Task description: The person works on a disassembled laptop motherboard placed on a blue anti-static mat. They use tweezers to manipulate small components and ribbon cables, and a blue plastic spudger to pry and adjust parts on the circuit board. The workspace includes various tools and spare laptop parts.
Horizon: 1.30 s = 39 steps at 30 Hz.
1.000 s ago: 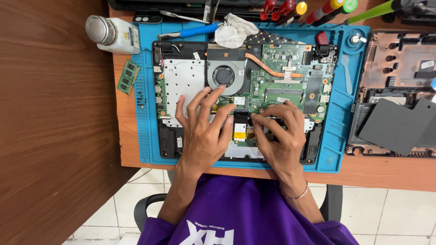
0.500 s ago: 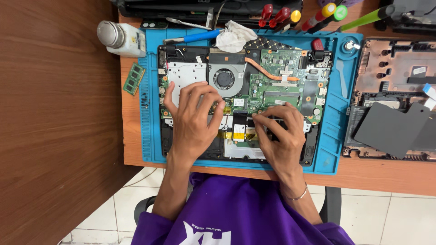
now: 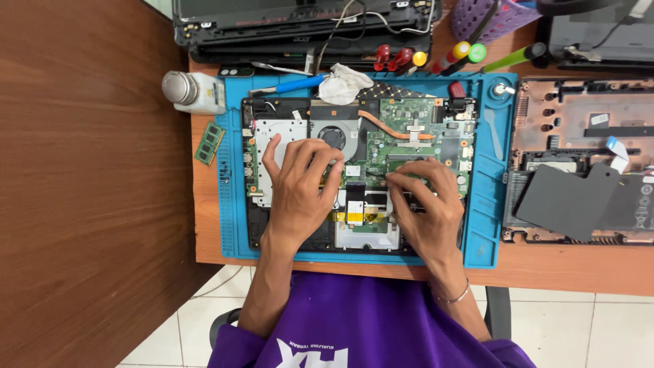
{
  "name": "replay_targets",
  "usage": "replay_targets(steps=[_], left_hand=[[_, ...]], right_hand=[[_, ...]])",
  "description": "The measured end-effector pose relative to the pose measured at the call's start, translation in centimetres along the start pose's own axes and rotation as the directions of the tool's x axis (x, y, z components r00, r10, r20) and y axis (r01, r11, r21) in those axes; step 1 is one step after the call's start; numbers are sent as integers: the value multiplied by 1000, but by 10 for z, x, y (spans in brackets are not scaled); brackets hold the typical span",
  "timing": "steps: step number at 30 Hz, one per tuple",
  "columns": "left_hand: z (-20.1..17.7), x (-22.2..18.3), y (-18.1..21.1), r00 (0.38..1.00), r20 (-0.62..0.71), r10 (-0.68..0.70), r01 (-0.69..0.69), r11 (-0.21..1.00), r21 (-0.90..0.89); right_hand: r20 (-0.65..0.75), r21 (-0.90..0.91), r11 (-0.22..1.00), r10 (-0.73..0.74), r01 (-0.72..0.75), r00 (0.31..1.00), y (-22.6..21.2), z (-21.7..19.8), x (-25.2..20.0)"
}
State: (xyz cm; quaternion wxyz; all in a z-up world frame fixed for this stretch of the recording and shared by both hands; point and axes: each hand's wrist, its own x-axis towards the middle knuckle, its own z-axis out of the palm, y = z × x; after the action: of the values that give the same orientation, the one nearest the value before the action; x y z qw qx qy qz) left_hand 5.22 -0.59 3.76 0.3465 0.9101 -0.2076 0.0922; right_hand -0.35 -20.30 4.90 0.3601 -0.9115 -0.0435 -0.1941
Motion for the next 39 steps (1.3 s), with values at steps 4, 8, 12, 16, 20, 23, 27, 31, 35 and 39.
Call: replay_targets(steps=[4, 8, 12, 16, 20, 23, 27, 31, 35, 39], left_hand=[[3, 10, 8, 999, 21, 28, -28, 999, -25], [8, 22, 19, 997, 32, 66, -65, 997, -53], [16, 32, 31, 994, 46, 95, -92, 994, -67], [27, 43, 39, 987, 52, 149, -144, 985, -91], [37, 53, 46, 980, 54, 192, -188, 979, -79], [40, 61, 53, 982, 37, 183, -178, 978, -104], [35, 75, 64, 986, -21, 165, -167, 980, -111], [31, 98, 80, 976, -150, 155, -165, 985, -55], [35, 124, 91, 969, -210, 132, -136, 991, -6], [47, 151, 94, 972, -201, 124, -129, 991, -14]], right_hand=[[-17, 8, 1000, 13, -13, 1000, 7, -9, 4], [-52, 1, 1000, 20, -20, 998, 18, -19, 6], [-84, 8, 999, 35, -35, 996, 29, -32, 7], [-109, -34, 998, 48, -52, 993, 37, -44, 5], [-159, -35, 995, 83, -89, 984, 45, -49, 2], [-178, -28, 993, 112, -118, 978, 49, -52, 3], [-185, -27, 993, 105, -112, 977, 49, -57, 8], [-207, -58, 996, 55, -68, 977, 52, -64, 19], [-222, -47, 997, 52, -64, 974, 57, -67, 26], [-232, -23, 997, 61, -68, 971, 64, -62, 28]])
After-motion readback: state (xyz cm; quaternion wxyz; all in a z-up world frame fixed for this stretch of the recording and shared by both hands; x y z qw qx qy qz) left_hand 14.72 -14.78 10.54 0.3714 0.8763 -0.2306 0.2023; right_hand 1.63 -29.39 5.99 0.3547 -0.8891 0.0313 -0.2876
